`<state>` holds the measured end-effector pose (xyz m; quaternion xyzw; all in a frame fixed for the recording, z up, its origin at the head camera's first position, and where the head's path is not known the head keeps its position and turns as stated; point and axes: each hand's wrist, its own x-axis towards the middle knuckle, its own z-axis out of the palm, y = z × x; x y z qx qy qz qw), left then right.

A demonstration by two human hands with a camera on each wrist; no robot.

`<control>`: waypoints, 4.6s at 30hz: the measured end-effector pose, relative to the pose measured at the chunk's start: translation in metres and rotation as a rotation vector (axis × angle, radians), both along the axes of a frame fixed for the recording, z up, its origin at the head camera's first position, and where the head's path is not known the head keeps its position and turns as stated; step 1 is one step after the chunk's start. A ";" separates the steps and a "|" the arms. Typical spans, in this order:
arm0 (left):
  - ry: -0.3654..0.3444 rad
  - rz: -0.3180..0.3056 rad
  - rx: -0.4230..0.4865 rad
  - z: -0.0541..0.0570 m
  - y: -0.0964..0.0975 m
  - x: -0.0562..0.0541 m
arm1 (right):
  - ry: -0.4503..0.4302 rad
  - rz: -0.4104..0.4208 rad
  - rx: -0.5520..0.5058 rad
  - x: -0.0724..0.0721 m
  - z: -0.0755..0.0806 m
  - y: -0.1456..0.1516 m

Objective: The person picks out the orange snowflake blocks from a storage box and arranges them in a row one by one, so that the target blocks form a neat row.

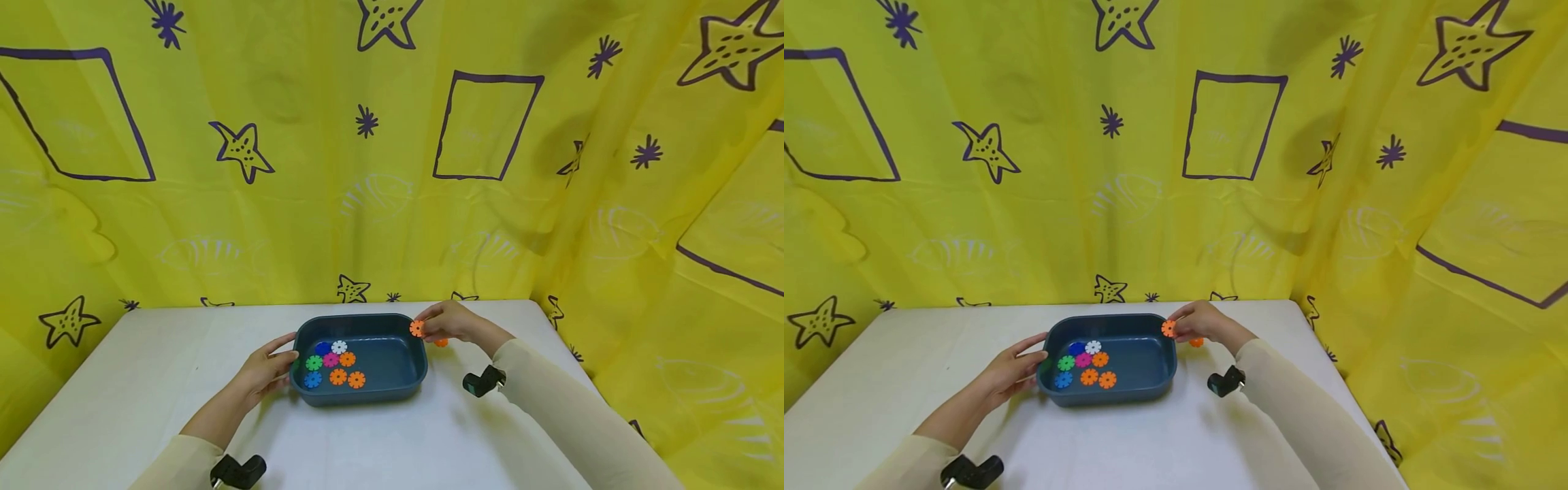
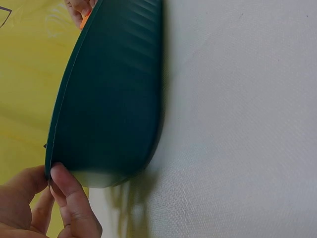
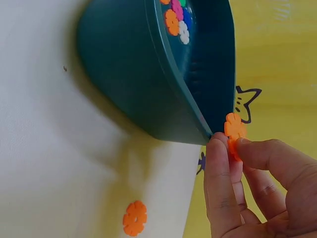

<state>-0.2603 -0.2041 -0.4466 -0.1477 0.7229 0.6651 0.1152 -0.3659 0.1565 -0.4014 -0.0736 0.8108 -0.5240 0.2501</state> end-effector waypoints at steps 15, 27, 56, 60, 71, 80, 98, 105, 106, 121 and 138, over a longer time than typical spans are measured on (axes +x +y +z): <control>-0.001 0.013 0.023 -0.002 0.000 -0.001 | -0.014 -0.010 -0.041 -0.007 -0.010 0.019; -0.008 0.023 0.028 -0.004 -0.001 -0.001 | -0.026 -0.048 -0.012 -0.010 -0.020 0.032; -0.016 0.033 0.040 -0.002 0.000 -0.001 | -0.081 -0.205 0.045 -0.015 -0.031 0.068; -0.017 0.032 0.041 -0.001 0.000 -0.001 | -0.082 -0.201 0.033 -0.014 -0.032 0.071; -0.007 0.014 0.050 -0.003 -0.001 -0.001 | -0.100 -0.228 0.028 -0.013 -0.040 0.074; -0.005 0.034 0.043 -0.003 0.000 -0.001 | -0.117 -0.253 0.035 -0.014 -0.046 0.076; -0.007 0.035 0.025 -0.003 0.001 0.000 | -0.036 -0.279 0.197 -0.019 -0.052 0.072; -0.005 0.038 0.040 -0.003 0.001 -0.001 | 0.008 -0.270 0.250 -0.018 -0.050 0.069; -0.003 0.035 0.041 -0.003 0.000 -0.001 | 0.012 -0.272 0.258 -0.018 -0.050 0.069; -0.005 0.030 0.032 -0.003 0.000 -0.001 | 0.054 -0.217 0.298 -0.028 -0.052 0.071; -0.015 0.028 0.029 -0.002 0.000 0.001 | 0.158 -0.113 0.114 0.003 -0.011 0.017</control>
